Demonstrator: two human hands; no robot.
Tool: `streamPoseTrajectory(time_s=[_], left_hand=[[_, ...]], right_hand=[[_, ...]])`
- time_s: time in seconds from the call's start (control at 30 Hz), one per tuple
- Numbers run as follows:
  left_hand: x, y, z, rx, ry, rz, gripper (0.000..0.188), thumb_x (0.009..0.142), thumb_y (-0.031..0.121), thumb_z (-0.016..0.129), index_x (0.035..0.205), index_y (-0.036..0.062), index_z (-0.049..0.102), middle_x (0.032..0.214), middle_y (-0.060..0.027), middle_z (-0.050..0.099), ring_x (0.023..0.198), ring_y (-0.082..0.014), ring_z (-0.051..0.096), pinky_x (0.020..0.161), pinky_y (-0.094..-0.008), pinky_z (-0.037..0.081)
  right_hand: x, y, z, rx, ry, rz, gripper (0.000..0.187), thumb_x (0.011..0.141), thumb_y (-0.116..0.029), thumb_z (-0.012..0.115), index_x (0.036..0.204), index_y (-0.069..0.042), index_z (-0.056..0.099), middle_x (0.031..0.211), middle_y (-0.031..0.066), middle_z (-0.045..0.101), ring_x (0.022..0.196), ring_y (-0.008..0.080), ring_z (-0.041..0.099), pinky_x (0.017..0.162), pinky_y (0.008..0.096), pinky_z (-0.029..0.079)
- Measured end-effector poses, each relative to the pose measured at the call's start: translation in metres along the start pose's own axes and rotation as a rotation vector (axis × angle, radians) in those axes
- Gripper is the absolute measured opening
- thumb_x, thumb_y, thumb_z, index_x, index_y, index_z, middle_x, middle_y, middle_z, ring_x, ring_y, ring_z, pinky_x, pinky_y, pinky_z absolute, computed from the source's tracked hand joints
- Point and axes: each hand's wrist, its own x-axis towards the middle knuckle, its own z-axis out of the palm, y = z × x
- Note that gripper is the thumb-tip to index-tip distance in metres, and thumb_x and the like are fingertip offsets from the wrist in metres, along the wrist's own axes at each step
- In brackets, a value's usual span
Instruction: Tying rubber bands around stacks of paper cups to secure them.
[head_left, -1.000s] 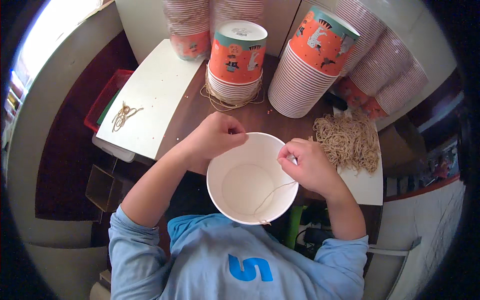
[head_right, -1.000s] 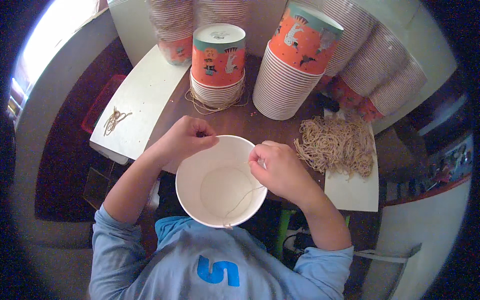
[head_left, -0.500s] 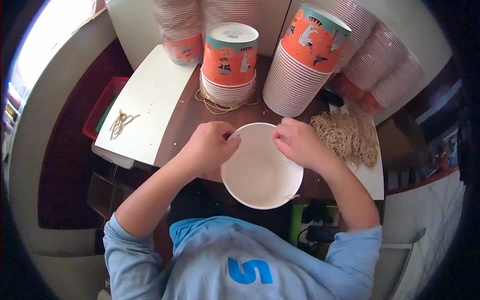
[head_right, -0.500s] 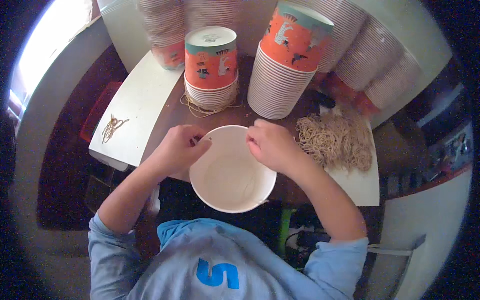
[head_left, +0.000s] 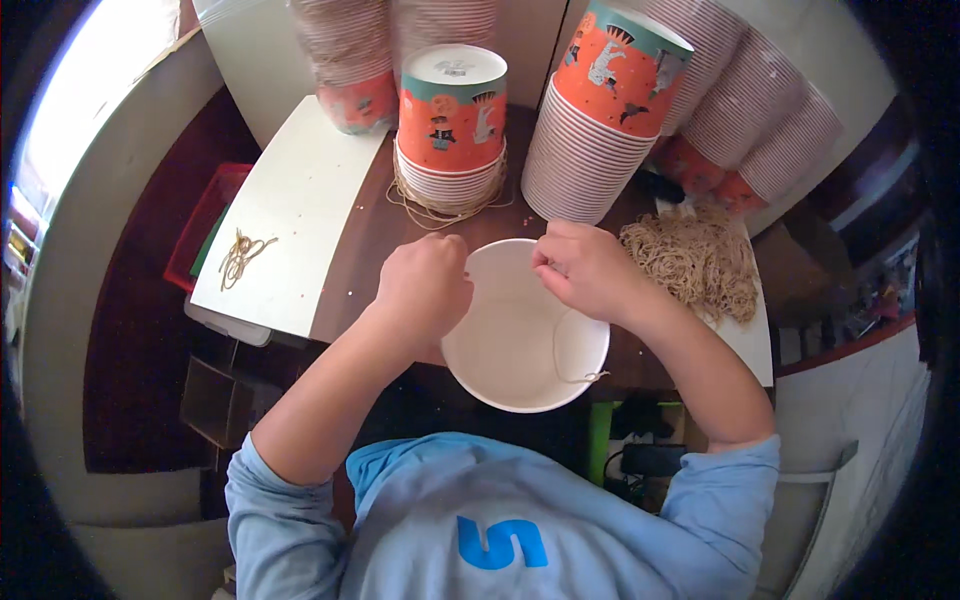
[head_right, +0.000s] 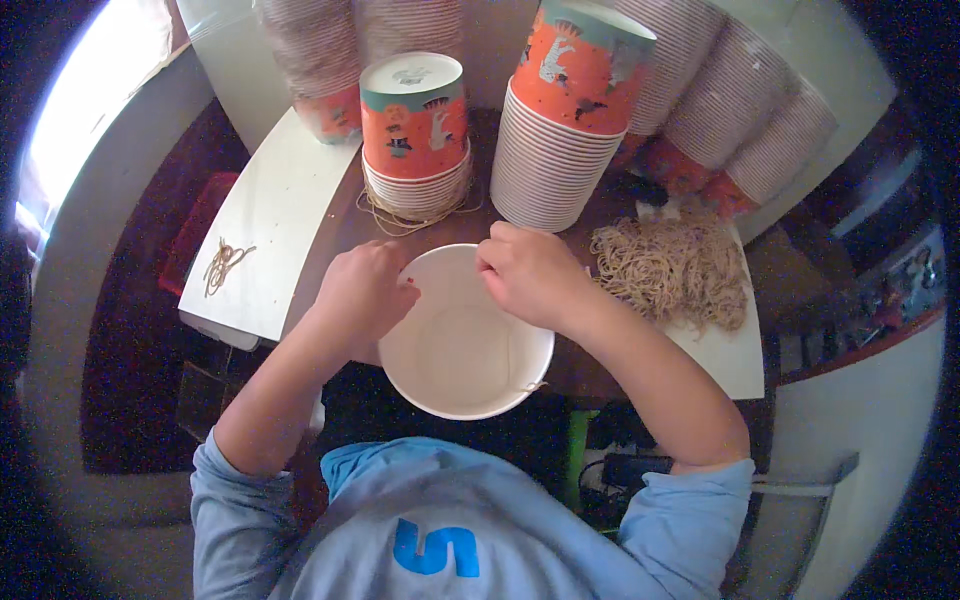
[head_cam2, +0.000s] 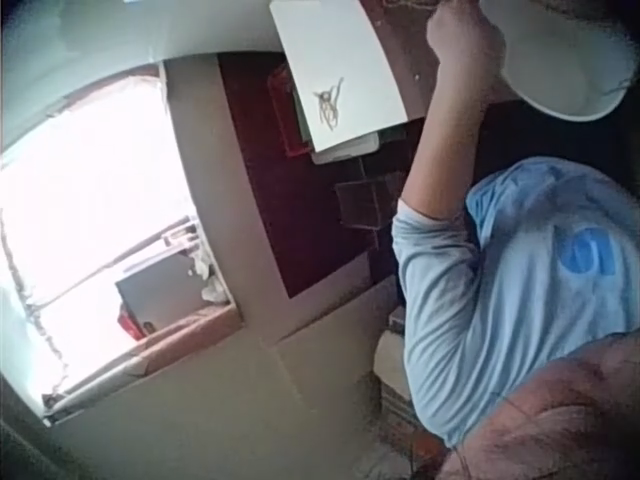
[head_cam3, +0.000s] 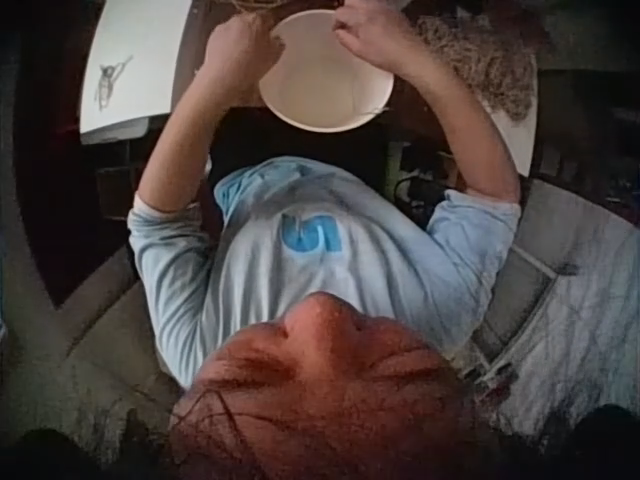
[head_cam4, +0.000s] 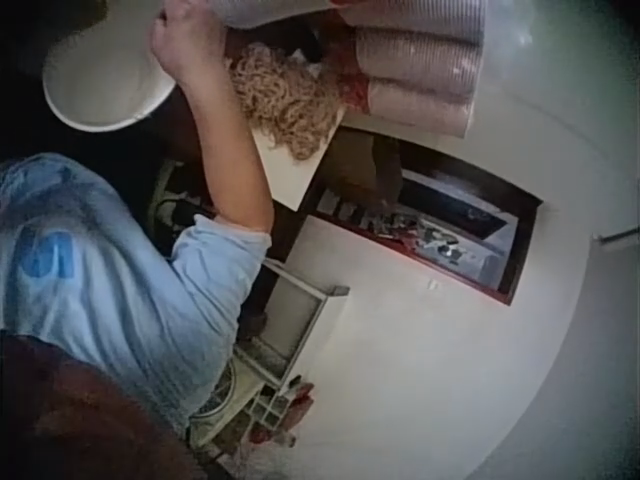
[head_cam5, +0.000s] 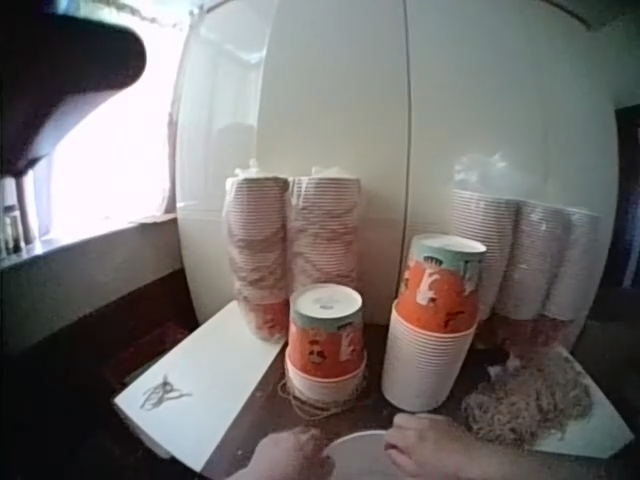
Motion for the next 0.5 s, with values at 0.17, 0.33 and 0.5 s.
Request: streamPoseTrajectory(time_s=[0.17,0.33,0.5], left_hand=[[-0.007,0.011,-0.015,-0.149,-0.091,-0.023,0.022,0.080,0.019,0.057,0.076,-0.0022,0.063,0.076,-0.0201,0.064,0.076,-0.0365,0.063,0.072,-0.0446,0.052],[-0.007,0.002,-0.001,-0.174,0.058,0.019,0.025,0.080,0.019,0.057,0.068,-0.0019,0.063,0.070,-0.0201,0.063,0.069,-0.0374,0.063,0.069,-0.0456,0.052],[0.001,0.008,-0.008,0.052,-0.054,-0.012,0.023,0.077,0.023,0.060,0.074,0.0000,0.064,0.072,-0.0210,0.063,0.071,-0.0369,0.063,0.067,-0.0456,0.051]], right_hand=[[-0.003,0.014,0.007,-0.017,0.046,-0.064,0.007,0.077,-0.011,0.062,0.079,-0.004,0.060,0.080,0.0101,0.054,0.075,0.0299,0.058,0.066,0.0397,0.048],[-0.002,0.010,0.007,-0.029,0.045,-0.059,0.007,0.077,-0.011,0.061,0.079,-0.004,0.060,0.080,0.0100,0.054,0.076,0.0297,0.058,0.067,0.0401,0.048],[-0.001,0.010,0.007,-0.037,0.033,-0.052,0.007,0.077,-0.011,0.061,0.079,-0.005,0.060,0.080,0.0097,0.054,0.078,0.0292,0.058,0.068,0.0403,0.047]])
